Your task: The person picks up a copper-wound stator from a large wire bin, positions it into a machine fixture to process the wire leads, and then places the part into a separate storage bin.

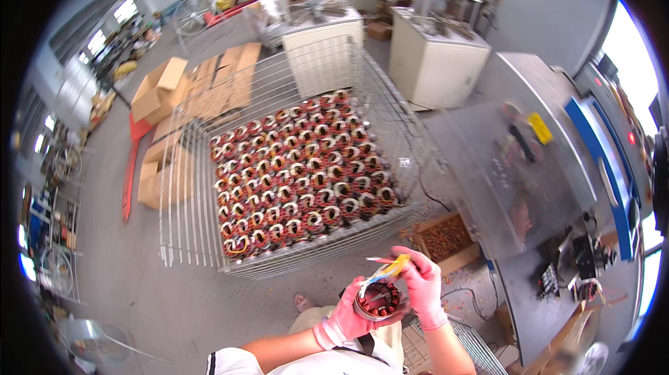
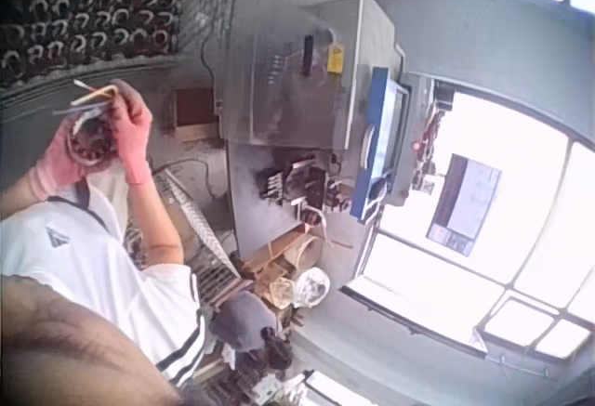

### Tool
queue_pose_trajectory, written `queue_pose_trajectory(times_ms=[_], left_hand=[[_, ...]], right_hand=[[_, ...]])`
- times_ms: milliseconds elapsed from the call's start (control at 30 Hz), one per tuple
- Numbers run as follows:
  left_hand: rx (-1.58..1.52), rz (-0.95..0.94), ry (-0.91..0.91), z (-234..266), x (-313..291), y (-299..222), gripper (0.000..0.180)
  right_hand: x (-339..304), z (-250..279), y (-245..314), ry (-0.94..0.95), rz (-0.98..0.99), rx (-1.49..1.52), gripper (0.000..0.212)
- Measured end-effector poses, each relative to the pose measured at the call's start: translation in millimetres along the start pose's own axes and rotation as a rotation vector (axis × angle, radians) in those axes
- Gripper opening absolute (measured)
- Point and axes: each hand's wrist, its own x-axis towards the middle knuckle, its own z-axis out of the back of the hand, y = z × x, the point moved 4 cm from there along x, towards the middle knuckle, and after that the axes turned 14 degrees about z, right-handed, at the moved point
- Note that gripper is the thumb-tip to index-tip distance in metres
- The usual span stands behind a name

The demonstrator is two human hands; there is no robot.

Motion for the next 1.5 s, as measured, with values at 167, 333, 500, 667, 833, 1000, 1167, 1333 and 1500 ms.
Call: queue_pose_trajectory(times_ms=[167, 333, 500, 667, 833, 1000, 1167, 1333, 1500], left_hand=[[-0.102, -0.280, -0.082, 35, -125, -55, 0.074], [-0.272, -0.485, -0.066, 62, -222, -103, 0.070], [-0.347, -0.639, -0.084, 71, -272, -146, 0.059], [-0.076, -0.750, -0.260, 112, -287, -191, 0.060], [0.091, -0.712, -0.406, 134, -329, -287, 0.078], [1.310, -0.916, -2.119, 135, -477, -446, 0.078], [0.998, -0.660, -2.180, 213, -522, -508, 0.064], [0.827, -0.612, -2.170, 201, -513, -516, 0.052], [0.808, -0.509, -2.238, 202, -513, -520, 0.047]], right_hand=[[22, -182, -35, 0.359, 0.417, -0.679, 0.018], [15, -310, -70, 1.004, 0.657, -1.156, 0.014], [43, -364, -93, 1.324, 0.158, -0.728, 0.030], [75, -398, -143, 1.817, 0.139, -0.733, 0.042], [148, -428, -209, 1.644, -0.196, -0.703, 0.038], [293, -424, -353, 1.418, 0.311, -1.040, 0.031], [432, -445, -503, 1.193, 0.387, -1.278, 0.028], [527, -471, -618, 1.007, 0.500, -1.271, 0.026], [569, -510, -682, 1.032, 0.481, -1.348, 0.026]])
